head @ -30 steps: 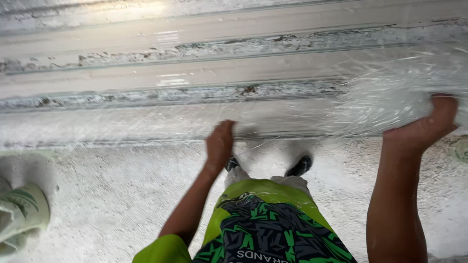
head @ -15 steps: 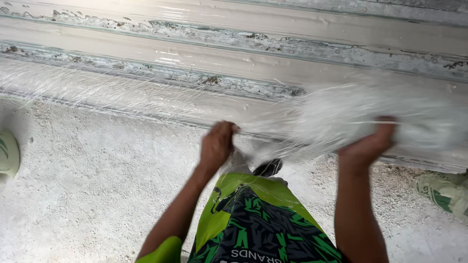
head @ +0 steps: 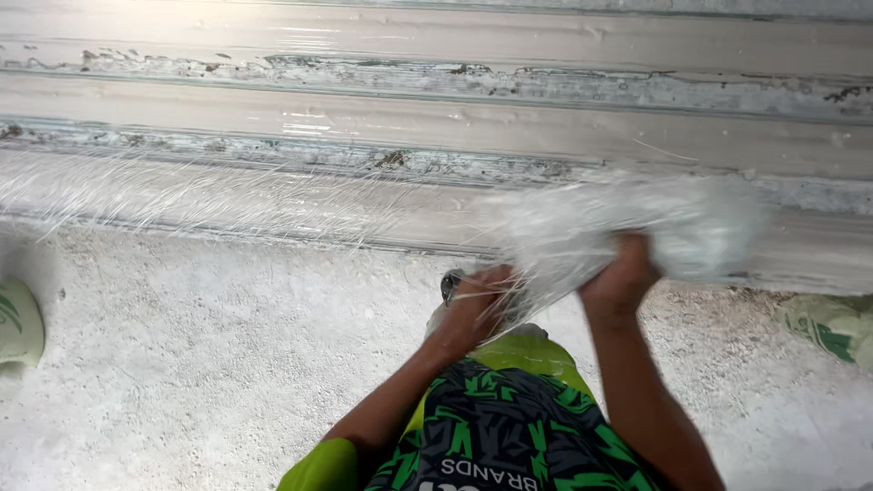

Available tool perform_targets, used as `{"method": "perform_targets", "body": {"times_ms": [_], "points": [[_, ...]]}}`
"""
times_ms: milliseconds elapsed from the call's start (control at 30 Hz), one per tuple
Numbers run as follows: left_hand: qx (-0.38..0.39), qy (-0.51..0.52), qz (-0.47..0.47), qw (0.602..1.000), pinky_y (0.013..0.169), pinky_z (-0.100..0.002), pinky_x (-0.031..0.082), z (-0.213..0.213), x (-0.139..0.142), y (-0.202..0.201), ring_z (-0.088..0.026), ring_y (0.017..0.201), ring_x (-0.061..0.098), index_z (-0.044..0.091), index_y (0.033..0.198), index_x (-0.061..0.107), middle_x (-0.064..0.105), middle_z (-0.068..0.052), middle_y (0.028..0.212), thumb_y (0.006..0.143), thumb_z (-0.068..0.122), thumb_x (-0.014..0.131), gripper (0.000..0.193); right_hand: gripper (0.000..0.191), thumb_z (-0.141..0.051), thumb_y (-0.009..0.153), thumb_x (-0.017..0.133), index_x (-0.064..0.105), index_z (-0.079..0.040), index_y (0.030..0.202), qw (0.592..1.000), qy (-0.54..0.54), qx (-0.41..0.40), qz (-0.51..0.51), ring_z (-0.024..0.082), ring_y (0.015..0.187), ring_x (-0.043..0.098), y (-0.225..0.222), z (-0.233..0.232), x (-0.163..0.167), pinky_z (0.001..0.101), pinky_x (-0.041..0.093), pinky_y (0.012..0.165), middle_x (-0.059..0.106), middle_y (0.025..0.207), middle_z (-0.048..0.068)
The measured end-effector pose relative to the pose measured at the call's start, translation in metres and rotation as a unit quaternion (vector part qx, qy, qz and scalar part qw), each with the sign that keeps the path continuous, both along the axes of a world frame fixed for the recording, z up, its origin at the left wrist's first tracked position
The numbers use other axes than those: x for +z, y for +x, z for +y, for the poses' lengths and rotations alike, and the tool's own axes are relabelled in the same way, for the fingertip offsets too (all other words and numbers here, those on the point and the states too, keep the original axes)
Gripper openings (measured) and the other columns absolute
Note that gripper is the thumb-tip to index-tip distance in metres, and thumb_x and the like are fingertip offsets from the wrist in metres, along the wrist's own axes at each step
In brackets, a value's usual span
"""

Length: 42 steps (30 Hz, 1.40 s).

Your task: The person rubs wet plaster slurry by hand along the grooves of long cornice molds, then takes bundles of white fiberglass strands, dips them in a bucket of slurry, and lays and presses them into the slurry-coated mold channels, working across several mold sections.

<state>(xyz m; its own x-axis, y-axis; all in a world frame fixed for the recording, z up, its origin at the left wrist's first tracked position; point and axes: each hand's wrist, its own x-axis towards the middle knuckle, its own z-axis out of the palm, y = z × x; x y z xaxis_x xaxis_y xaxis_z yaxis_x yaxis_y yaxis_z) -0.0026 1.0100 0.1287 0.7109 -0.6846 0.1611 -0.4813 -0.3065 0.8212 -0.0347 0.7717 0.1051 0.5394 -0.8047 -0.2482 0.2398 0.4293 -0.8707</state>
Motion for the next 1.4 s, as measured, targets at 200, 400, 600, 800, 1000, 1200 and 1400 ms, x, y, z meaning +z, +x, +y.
{"method": "perform_targets", "body": {"times_ms": [200, 400, 600, 800, 1000, 1200, 1400], "points": [[0.074, 0.024, -0.087, 0.993, 0.058, -0.039, 0.056, 0.04, 0.016, 0.056, -0.028, 0.073, 0.07, 0.006, 0.097, 0.067, 0.072, -0.009, 0.088, 0.102, 0.016, 0.06, 0.013, 0.016, -0.028, 0.097, 0.066, 0.064, -0.014, 0.106, 0.981, -0.164, -0.096, -0.046, 0.026, 0.117, 0.057, -0.01, -0.092, 0.05, 0.0467, 0.05, 0.113, 0.064, 0.114, 0.006], [0.093, 0.167, -0.07, 0.979, 0.057, -0.044, 0.057, 0.036, -0.013, 0.088, -0.031, 0.081, 0.071, 0.007, 0.104, 0.067, 0.073, -0.011, 0.098, 0.105, 0.018, 0.052, 0.019, 0.042, -0.042, 0.103, 0.047, 0.059, -0.009, 0.125, 0.956, -0.271, 0.012, -0.11, 0.034, 0.126, 0.062, -0.037, -0.136, 0.116, 0.0502, 0.049, 0.108, 0.062, 0.13, 0.018], [0.177, 0.427, -0.168, 0.871, 0.105, -0.074, 0.028, 0.03, -0.008, 0.077, -0.052, 0.144, 0.031, -0.003, 0.125, 0.054, 0.037, -0.031, 0.156, 0.101, 0.026, 0.046, 0.039, 0.048, -0.044, 0.104, 0.047, 0.055, -0.008, 0.134, 0.981, -0.176, -0.05, -0.06, 0.033, 0.131, 0.06, -0.065, -0.119, 0.078, 0.0494, 0.048, 0.111, 0.06, 0.137, 0.018], [-0.031, -0.019, 0.156, 0.987, 0.11, -0.055, 0.036, -0.027, 0.032, -0.002, -0.044, 0.132, 0.043, -0.011, 0.138, 0.048, 0.046, -0.035, 0.14, 0.106, 0.018, 0.053, 0.044, 0.055, -0.046, 0.105, 0.046, 0.051, -0.007, 0.143, 1.0, 0.004, 0.004, 0.009, 0.032, 0.137, 0.057, -0.052, -0.038, 0.014, 0.0486, 0.047, 0.114, 0.059, 0.144, 0.018], [0.063, -0.013, 0.003, 0.998, 0.053, -0.038, 0.057, -0.041, -0.021, 0.025, -0.024, 0.063, 0.069, 0.002, 0.097, 0.063, 0.074, -0.015, 0.086, 0.106, 0.013, 0.049, 0.02, 0.071, -0.057, 0.104, 0.039, 0.046, -0.007, 0.154, 0.977, -0.179, -0.108, 0.038, 0.034, 0.145, 0.043, -0.088, -0.165, 0.039, 0.05, 0.044, 0.12, 0.046, 0.155, 0.019], [0.167, 0.352, -0.198, 0.899, 0.088, -0.054, 0.053, -0.047, -0.007, 0.044, -0.036, 0.114, 0.06, 0.002, 0.124, 0.061, 0.066, -0.02, 0.122, 0.102, 0.035, 0.05, 0.041, 0.062, -0.046, 0.104, 0.04, 0.046, -0.004, 0.149, 0.994, -0.089, -0.005, -0.065, 0.035, 0.14, 0.049, -0.122, -0.249, 0.034, 0.052, 0.049, 0.119, 0.052, 0.145, 0.018], [0.054, -0.203, 0.182, 0.961, 0.115, -0.046, 0.037, -0.175, 0.047, -0.058, -0.035, 0.137, 0.05, -0.008, 0.147, 0.043, 0.054, -0.026, 0.147, 0.11, 0.018, 0.045, 0.045, 0.038, -0.034, 0.105, 0.043, 0.049, -0.006, 0.129, 0.991, 0.08, 0.105, 0.027, 0.029, 0.117, 0.05, -0.127, -0.207, -0.06, 0.0455, 0.047, 0.102, 0.053, 0.125, 0.014]]}}
